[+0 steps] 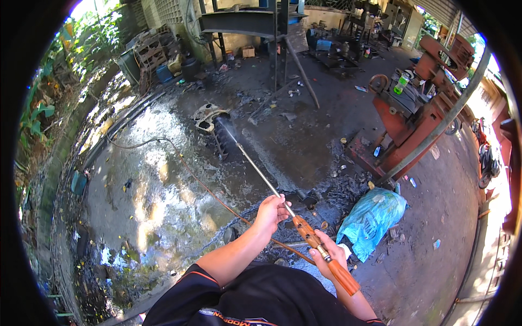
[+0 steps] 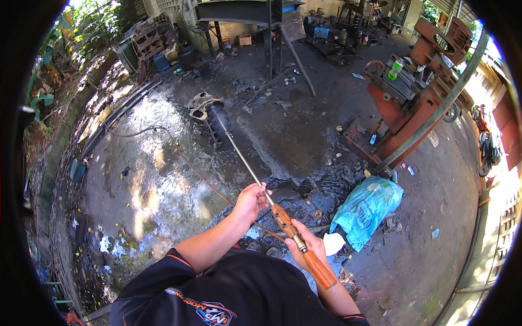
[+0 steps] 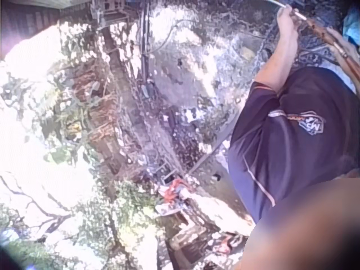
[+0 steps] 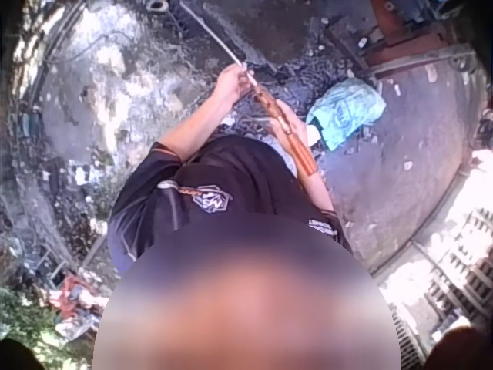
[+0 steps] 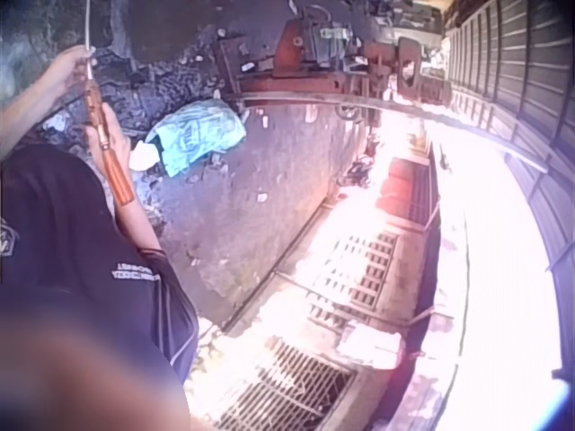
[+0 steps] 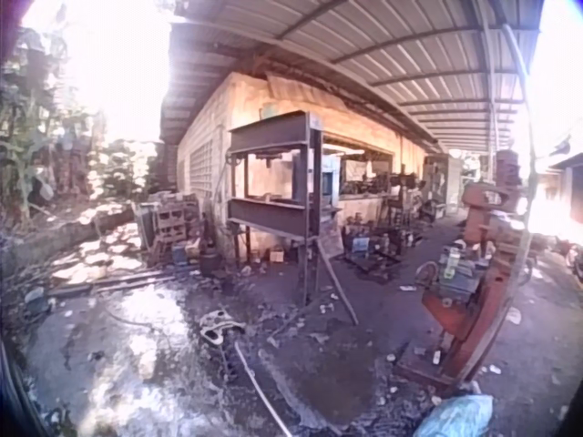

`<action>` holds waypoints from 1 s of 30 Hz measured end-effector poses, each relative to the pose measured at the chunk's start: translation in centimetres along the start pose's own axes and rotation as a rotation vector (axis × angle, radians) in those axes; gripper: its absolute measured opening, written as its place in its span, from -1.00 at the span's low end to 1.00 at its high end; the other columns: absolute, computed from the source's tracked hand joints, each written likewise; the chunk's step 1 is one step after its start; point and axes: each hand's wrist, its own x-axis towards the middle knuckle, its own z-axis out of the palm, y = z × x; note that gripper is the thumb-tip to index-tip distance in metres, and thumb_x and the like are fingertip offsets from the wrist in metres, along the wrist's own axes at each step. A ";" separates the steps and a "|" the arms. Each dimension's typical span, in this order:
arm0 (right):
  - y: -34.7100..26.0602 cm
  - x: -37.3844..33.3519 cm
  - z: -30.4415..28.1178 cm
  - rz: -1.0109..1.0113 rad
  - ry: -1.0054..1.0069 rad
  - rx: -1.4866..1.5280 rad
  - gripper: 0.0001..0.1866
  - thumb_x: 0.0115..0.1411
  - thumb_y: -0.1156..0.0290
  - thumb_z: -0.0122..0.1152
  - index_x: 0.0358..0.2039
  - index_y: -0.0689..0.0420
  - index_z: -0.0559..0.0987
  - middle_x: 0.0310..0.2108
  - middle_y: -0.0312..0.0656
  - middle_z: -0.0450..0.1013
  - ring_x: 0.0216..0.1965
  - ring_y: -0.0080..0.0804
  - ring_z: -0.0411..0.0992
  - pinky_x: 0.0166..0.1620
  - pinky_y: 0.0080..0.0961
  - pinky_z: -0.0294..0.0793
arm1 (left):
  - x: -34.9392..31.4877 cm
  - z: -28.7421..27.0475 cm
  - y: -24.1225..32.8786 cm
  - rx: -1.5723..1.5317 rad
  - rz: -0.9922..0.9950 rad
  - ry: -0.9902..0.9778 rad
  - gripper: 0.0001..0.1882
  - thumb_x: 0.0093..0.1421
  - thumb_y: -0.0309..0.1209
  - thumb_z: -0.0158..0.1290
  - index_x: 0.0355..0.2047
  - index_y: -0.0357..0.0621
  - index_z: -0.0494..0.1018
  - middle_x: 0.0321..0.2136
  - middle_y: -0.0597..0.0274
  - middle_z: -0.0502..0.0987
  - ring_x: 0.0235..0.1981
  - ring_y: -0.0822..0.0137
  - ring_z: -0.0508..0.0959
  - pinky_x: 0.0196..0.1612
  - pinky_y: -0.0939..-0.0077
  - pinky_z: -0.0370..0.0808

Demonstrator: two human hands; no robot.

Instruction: The person uses a pressure washer to clean a metal engine block placed on the wet floor. They repeatedly spray the part from multiple angles, moving the nozzle around to cover different surfaces.

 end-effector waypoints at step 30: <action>-0.3 0.3 -0.1 -0.116 0.085 0.033 -0.46 0.12 0.43 0.28 0.14 0.22 0.44 -0.58 -0.26 0.49 -0.56 -0.65 0.39 -0.45 -0.64 0.35 | 0.2 0.7 0.6 0.014 0.019 -0.004 -0.86 0.29 -0.40 -0.05 -0.17 -0.11 0.40 -0.41 0.17 0.60 -0.58 0.47 0.58 -0.53 0.60 0.53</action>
